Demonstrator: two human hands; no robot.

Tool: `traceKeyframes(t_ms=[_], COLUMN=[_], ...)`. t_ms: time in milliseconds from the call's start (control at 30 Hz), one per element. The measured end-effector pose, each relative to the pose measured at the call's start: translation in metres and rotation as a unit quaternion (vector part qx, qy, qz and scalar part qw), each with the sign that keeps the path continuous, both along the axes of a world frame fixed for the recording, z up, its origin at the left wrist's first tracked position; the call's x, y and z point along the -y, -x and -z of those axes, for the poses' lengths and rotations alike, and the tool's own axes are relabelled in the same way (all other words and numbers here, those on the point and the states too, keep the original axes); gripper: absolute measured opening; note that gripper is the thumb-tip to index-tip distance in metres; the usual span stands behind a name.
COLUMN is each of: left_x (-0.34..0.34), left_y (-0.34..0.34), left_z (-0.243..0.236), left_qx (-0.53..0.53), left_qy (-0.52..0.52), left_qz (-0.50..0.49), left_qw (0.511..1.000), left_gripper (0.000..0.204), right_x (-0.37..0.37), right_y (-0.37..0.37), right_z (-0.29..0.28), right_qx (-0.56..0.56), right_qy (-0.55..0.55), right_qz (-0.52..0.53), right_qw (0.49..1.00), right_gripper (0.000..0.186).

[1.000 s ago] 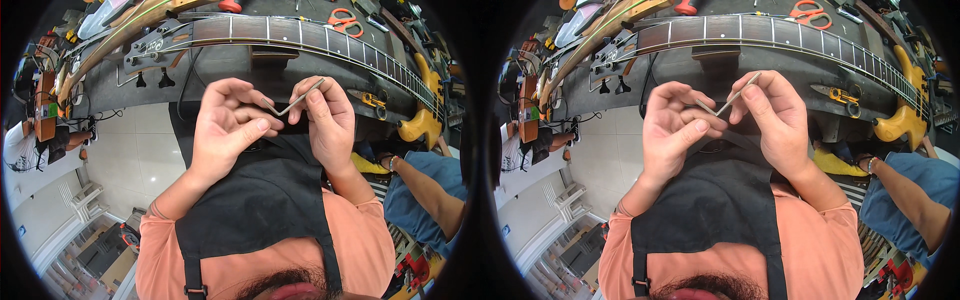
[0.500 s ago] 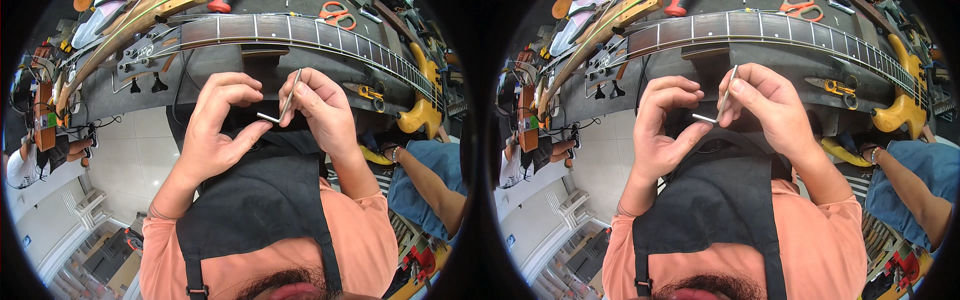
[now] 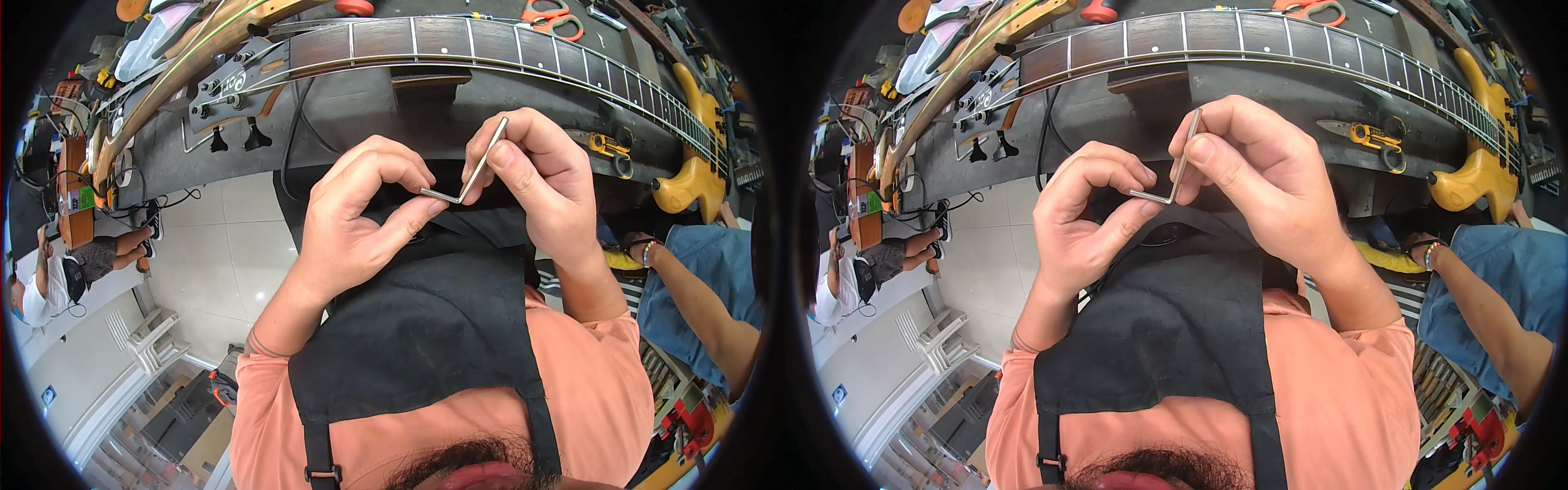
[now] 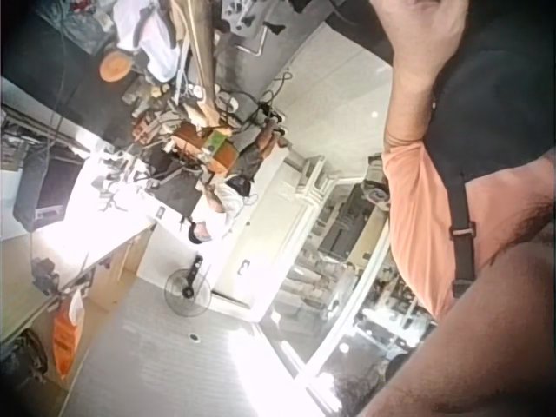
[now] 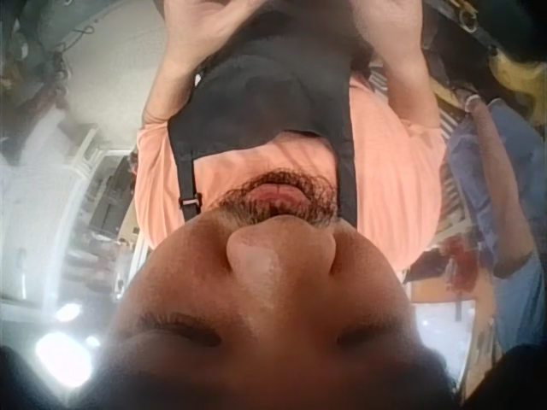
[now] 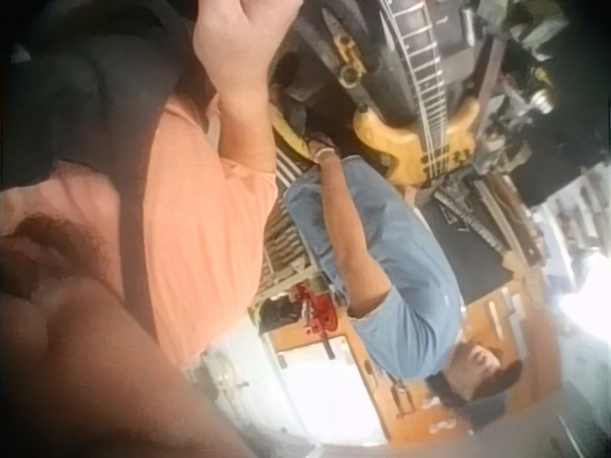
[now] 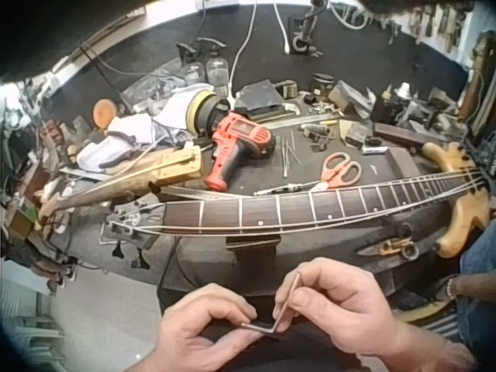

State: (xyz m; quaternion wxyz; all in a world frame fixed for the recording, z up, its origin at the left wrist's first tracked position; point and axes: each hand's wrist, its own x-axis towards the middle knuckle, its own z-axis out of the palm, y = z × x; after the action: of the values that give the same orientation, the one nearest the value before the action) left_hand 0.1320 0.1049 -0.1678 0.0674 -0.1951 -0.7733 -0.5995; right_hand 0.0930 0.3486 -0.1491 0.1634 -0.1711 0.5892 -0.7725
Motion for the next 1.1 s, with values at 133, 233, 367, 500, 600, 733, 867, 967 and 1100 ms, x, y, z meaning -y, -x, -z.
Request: traceKeyframes(t_ms=[133, 233, 367, 500, 600, 733, 867, 967, 1100], left_x=[-0.001, 0.000, 0.000, 0.000, -0.001, 0.000, 0.001, -0.001, -0.002], left_y=[-0.002, -0.002, -0.002, -0.002, -0.003, -0.004, -0.004, -0.002, -0.003], left_z=[-0.001, -0.002, -0.002, -0.002, -0.001, -0.001, -0.001, 0.003, 0.005], left_qx=[0.000, -0.001, -0.008, -0.011, -0.016, -0.015, -0.009, -0.038, -0.037], left_qy=[-0.006, -0.006, 0.001, -0.003, -0.009, -0.012, -0.007, -0.023, -0.025], left_qz=[-0.001, 0.002, 0.000, -0.001, -0.010, -0.014, -0.012, -0.034, -0.037], left_qw=[1.000, 1.000, 1.000, 1.000, 1.000, 1.000, 1.000, 0.998, 0.998], left_gripper=[0.023, 0.023, 0.023, 0.023, 0.023, 0.023, 0.022, 0.026, 0.026], right_x=[-0.001, 0.000, -0.002, 0.000, -0.002, -0.001, 0.000, 0.000, -0.001], right_y=[0.001, 0.001, 0.002, 0.003, 0.007, 0.007, 0.003, 0.003, 0.004], right_z=[-0.002, -0.003, -0.005, -0.008, -0.010, -0.013, -0.015, -0.017, -0.021], right_qx=[-0.039, -0.088, -0.179, -0.277, -0.353, -0.382, -0.394, -0.403, -0.414], right_qy=[-0.012, -0.034, -0.086, -0.117, -0.138, -0.151, -0.176, -0.184, -0.198], right_qz=[0.001, 0.015, 0.027, 0.046, 0.046, 0.047, 0.044, 0.041, 0.029], right_qw=[0.999, 0.995, 0.980, 0.953, 0.924, 0.911, 0.901, 0.896, 0.888], right_gripper=[0.017, 0.013, 0.007, 0.012, 0.016, 0.020, 0.023, 0.022, 0.015])
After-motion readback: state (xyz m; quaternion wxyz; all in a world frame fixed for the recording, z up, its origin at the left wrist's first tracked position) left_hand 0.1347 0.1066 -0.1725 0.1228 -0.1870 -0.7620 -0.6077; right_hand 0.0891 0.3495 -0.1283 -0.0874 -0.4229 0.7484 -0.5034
